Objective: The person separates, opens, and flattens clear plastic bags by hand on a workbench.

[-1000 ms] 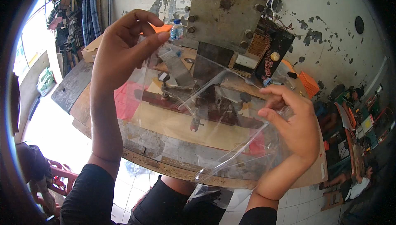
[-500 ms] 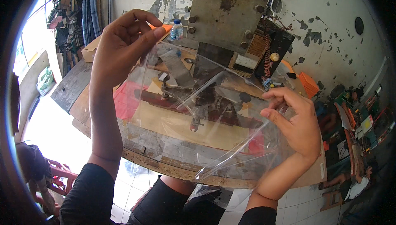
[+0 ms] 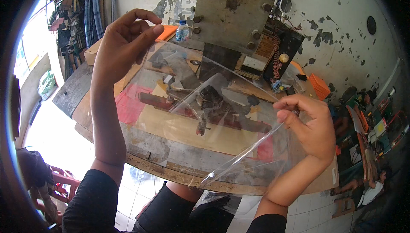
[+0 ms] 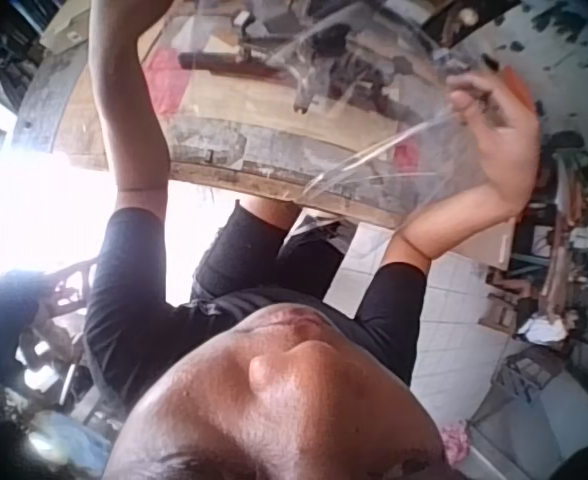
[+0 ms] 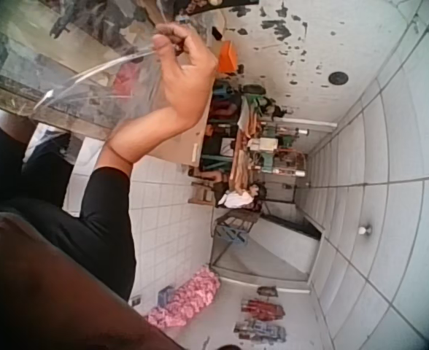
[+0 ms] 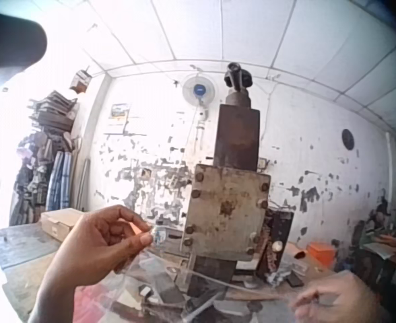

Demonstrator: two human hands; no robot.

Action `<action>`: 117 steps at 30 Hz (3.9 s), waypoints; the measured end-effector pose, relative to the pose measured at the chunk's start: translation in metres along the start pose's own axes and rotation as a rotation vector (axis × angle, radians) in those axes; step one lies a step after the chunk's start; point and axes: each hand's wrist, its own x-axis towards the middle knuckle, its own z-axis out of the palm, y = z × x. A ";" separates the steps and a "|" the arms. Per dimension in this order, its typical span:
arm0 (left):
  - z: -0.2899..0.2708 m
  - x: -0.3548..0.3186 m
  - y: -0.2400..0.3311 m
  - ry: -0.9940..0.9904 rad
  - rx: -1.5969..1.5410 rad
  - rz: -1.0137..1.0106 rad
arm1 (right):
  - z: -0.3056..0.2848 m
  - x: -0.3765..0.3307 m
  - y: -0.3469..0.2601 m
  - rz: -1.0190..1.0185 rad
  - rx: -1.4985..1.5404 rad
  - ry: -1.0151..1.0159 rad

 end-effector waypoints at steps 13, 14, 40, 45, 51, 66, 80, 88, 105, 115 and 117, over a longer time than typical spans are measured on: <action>0.021 -0.024 0.011 -0.310 0.348 0.442 | 0.015 0.004 -0.010 -0.144 -0.014 0.011; 0.029 -0.025 0.015 -0.322 0.332 0.511 | 0.015 0.003 -0.012 -0.144 -0.026 0.019; 0.038 -0.028 0.024 -0.450 0.127 0.303 | 0.005 -0.001 -0.009 -0.186 0.000 -0.040; 0.034 -0.027 0.026 -0.489 0.102 0.223 | 0.005 0.000 -0.008 -0.181 0.022 -0.045; 0.033 -0.027 0.030 -0.506 0.093 0.158 | 0.004 -0.001 -0.011 -0.174 0.009 -0.039; 0.032 -0.021 0.016 -0.475 0.144 0.090 | 0.003 -0.001 -0.009 -0.064 0.039 -0.029; 0.036 -0.019 0.015 -0.253 0.478 0.228 | 0.013 0.006 0.000 0.023 0.327 -0.175; 0.047 -0.115 0.057 0.137 0.504 0.426 | 0.032 -0.004 -0.031 -0.061 0.472 -0.039; 0.063 -0.253 0.112 -0.136 -0.540 0.045 | 0.149 -0.136 -0.026 -0.061 0.656 -0.003; -0.017 -0.328 0.088 0.283 -0.549 -0.140 | 0.245 -0.188 -0.024 -0.035 0.930 -0.355; -0.041 -0.330 0.088 0.405 -0.437 -0.124 | 0.266 -0.198 -0.015 -0.016 1.005 -0.500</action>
